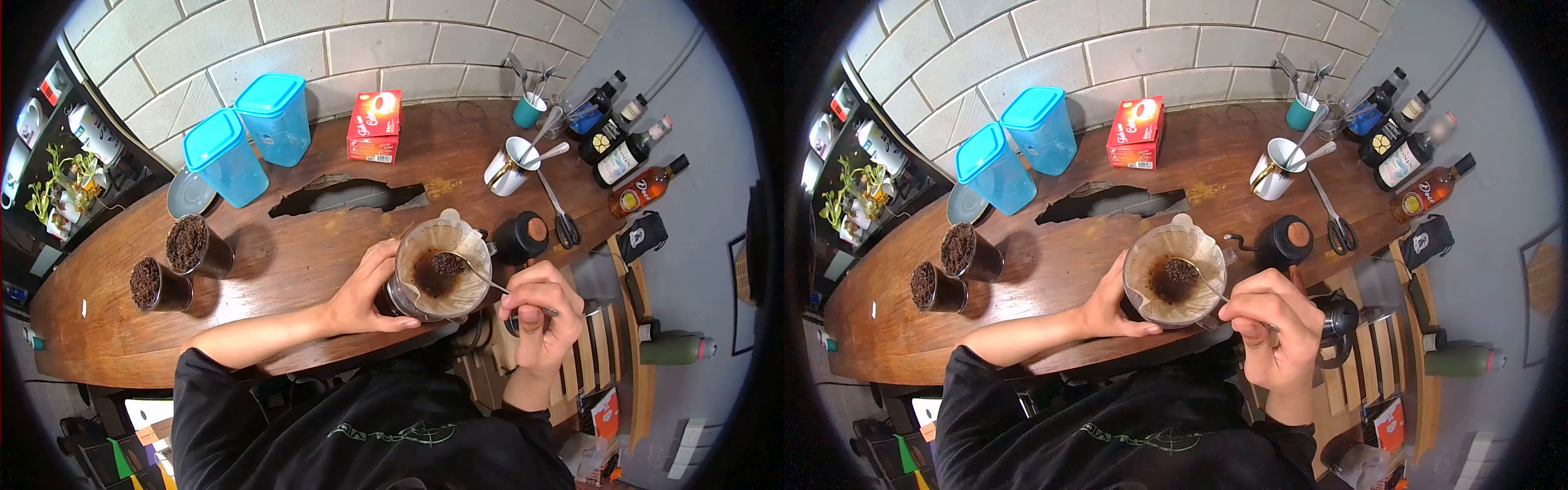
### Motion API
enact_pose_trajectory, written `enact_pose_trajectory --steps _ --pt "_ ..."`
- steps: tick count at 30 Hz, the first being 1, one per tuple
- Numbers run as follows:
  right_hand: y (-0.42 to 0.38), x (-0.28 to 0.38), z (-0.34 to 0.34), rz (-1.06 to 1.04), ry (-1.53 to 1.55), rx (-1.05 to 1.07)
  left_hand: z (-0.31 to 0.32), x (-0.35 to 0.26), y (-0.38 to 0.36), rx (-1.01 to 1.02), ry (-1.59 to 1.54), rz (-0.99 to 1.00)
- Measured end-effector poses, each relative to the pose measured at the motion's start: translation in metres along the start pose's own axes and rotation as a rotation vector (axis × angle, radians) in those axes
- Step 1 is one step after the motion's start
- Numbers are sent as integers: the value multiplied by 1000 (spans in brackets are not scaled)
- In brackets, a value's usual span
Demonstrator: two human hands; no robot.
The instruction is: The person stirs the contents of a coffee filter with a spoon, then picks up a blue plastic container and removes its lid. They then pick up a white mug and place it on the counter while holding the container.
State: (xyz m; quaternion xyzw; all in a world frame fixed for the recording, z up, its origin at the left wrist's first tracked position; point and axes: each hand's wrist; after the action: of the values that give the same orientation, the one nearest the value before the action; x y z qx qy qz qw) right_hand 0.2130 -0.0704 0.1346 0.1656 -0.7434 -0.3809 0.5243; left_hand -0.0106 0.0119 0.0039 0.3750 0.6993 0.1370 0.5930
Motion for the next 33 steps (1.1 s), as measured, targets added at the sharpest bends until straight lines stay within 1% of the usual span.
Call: enact_pose_trajectory --steps 2,4,5,7,10,12,14,15,17,21,24,26,27,29,33 --pt "0 -1 1 -3 -8 8 0 2 -1 4 -2 4" --pt "-2 -1 2 9 -60 97 0 1 -1 9 -3 6" --pt "-3 -1 2 9 -59 95 -1 1 0 4 -7 8" --pt "-7 1 1 18 -40 13 0 0 0 1 -13 9" --pt "-4 -1 2 -3 -77 30 1 1 -1 -4 -20 8" --pt "-6 -2 1 -7 -101 43 2 3 -3 -11 -42 -33" --pt "-8 -1 -2 -86 -89 22 1 2 -3 2 -47 -47" --pt "-7 -2 -3 -83 -91 20 1 2 -3 11 -49 -58" --pt "-3 -3 -4 -176 -121 35 1 3 -3 13 -47 -56" --pt "1 -2 -2 -182 -142 47 1 3 -4 7 -36 -36" --pt "0 -5 0 -149 -164 49 1 2 -3 5 -38 -35" --pt "-2 -7 1 -54 -131 63 2 3 -3 -1 -38 -29" --pt "-3 -8 2 -52 -130 63 2 3 -3 -4 -39 -24" --pt "-4 -10 5 28 -70 42 2 3 -4 -5 -31 -24" --pt "-4 -11 7 75 -18 30 2 4 -4 -9 -36 -10"
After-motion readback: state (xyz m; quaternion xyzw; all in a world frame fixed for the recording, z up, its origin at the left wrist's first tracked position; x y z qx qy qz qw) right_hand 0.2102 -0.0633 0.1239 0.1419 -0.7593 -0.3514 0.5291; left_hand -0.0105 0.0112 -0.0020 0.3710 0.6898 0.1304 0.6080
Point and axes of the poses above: each hand's wrist, its own y-axis towards the middle knuckle, its own z-axis out of the palm, x = y × z, and after that the axes turned 14 degrees about -x, right-handed
